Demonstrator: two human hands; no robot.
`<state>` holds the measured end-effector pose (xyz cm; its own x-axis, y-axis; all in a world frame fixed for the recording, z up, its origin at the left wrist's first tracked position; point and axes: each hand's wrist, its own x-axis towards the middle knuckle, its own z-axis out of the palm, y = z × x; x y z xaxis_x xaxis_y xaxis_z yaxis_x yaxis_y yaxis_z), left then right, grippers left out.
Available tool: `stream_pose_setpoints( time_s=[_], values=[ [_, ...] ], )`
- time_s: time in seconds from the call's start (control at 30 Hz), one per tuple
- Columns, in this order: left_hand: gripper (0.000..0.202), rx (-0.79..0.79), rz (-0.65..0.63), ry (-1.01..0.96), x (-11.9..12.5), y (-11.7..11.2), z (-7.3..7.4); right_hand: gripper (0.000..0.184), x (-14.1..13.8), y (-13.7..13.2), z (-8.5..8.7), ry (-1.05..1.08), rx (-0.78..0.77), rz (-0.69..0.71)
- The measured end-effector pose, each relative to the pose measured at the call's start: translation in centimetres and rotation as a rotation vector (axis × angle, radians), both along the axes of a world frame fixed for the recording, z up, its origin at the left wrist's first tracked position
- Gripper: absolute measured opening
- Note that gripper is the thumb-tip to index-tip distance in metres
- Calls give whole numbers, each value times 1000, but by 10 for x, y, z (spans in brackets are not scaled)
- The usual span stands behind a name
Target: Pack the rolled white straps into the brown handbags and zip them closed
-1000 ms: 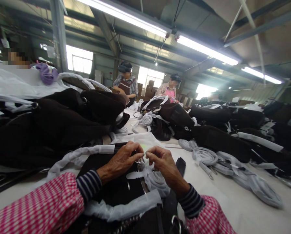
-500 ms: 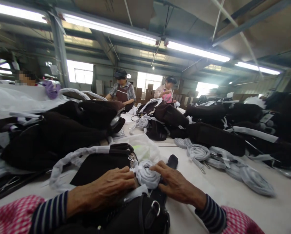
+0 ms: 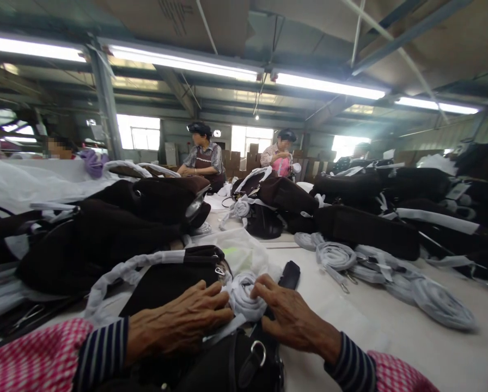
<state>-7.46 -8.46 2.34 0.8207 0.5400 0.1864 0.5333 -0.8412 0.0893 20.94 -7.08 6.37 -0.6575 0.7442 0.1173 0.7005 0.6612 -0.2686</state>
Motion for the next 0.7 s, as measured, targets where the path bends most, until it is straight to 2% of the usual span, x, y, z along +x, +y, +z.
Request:
stream_pose_setpoints(
  time_s=[0.2, 0.37, 0.47, 0.6, 0.7],
  values=[
    [54, -31, 10, 44, 13, 1, 12, 35, -17, 3, 17, -143, -22, -58],
    [62, -1, -25, 16, 14, 9, 8, 36, -37, -3, 8, -314, 161, -84],
    [59, 14, -34, -1, 12, 11, 4, 36, -45, -1, 5, -378, 175, -94],
    [60, 1, -29, -7, 12, 11, 5, 29, -46, 3, 8, -346, 186, -94],
    [60, -2, -50, -43, 14, 12, 6, 26, -43, 1, 0, -309, 248, -94]
  ],
)
